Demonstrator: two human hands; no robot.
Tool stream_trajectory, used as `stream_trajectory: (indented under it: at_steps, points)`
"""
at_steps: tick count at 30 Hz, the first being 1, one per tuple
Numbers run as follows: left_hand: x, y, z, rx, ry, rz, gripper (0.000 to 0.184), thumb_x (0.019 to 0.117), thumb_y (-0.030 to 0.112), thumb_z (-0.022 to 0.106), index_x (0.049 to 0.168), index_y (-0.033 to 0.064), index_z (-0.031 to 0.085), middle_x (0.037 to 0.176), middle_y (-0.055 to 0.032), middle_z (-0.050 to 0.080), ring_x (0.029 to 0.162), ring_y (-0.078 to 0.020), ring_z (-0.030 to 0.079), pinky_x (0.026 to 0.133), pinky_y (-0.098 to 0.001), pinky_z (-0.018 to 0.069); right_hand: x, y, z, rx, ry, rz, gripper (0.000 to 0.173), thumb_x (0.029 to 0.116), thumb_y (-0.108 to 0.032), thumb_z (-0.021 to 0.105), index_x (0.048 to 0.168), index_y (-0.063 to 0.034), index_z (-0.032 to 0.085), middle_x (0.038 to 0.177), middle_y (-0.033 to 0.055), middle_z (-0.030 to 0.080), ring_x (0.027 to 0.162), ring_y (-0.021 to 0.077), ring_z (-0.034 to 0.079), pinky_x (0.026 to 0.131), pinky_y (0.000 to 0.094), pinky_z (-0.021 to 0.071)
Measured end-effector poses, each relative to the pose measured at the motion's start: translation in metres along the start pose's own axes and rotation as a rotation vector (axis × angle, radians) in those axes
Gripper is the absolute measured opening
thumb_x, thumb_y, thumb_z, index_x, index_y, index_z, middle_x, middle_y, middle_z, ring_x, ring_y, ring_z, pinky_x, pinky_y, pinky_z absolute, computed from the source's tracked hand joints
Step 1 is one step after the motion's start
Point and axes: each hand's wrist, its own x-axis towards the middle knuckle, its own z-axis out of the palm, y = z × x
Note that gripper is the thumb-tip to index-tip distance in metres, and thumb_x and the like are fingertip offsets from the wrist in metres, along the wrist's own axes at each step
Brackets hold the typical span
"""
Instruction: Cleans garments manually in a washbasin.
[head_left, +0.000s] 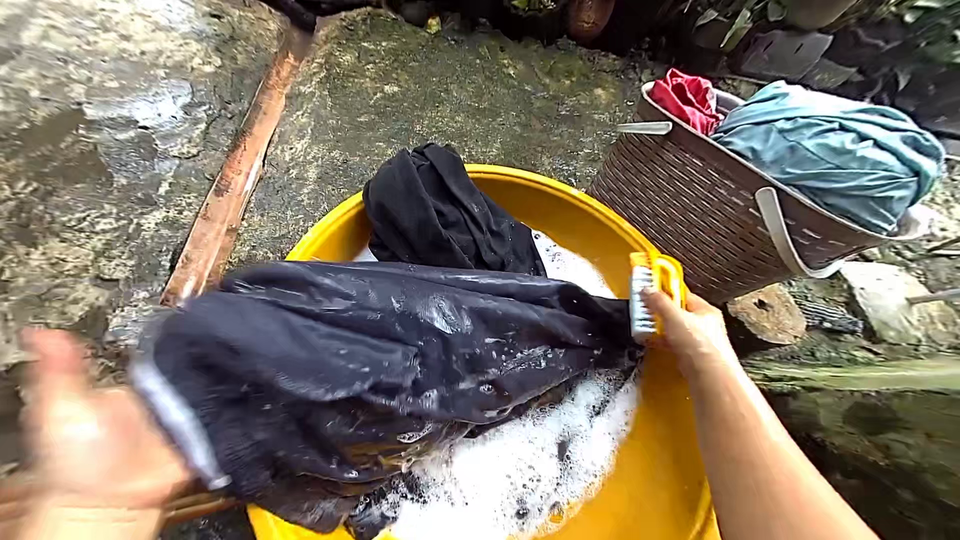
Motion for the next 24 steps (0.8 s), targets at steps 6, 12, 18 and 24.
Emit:
stream_trajectory:
  at_steps: [6,12,18,24]
  points:
    - [0.005,-0.049,0.035,0.143,0.135,-0.267,0.03,0.1095,0.032,0.042,0.126,0.0163,0.062,0.105,-0.0047,0.074,0.092,-0.0158,0.074,0.077,-0.0394,0.0644,-0.144,-0.053,0.111,0.067,-0.194,-0.341,0.055,0.0965,-0.036,0.071,0.136,-0.002,0.053,0.1,0.0149,0.069,0.083,0.0244,0.07,0.073,0.0481,0.061]
    - [0.0,-0.04,0.037,0.106,0.248,-0.206,0.042,0.1103,0.046,0.03,0.114,0.019,0.062,0.094,0.0001,0.073,0.084,-0.0123,0.072,0.072,-0.0378,0.063,-0.254,-0.043,0.218,-0.21,-0.357,-0.99,0.063,0.0817,-0.049,0.081,0.132,-0.0126,0.07,0.099,0.0105,0.074,0.089,0.029,0.071,0.077,0.051,0.0574]
    - [-0.014,-0.022,0.016,0.136,0.47,-0.09,0.032,0.1109,0.039,0.036,0.124,0.019,0.056,0.1,0.0044,0.07,0.09,-0.0066,0.07,0.076,-0.0327,0.0614,-0.082,0.039,0.122,-0.833,-0.196,-0.426,0.064,0.092,-0.047,0.074,0.137,-0.0036,0.061,0.12,0.0304,0.068,0.121,0.0534,0.059,0.1,0.074,0.041]
    - [-0.008,-0.04,0.027,0.301,0.45,-0.105,0.036,0.1073,0.04,0.047,0.131,0.016,0.059,0.113,0.0001,0.07,0.101,-0.0119,0.069,0.086,-0.0405,0.0595,-0.163,-0.053,0.14,-0.395,-0.301,-0.251,0.063,0.0924,-0.05,0.072,0.131,-0.0017,0.058,0.098,0.0216,0.07,0.093,0.0394,0.07,0.083,0.0602,0.0563]
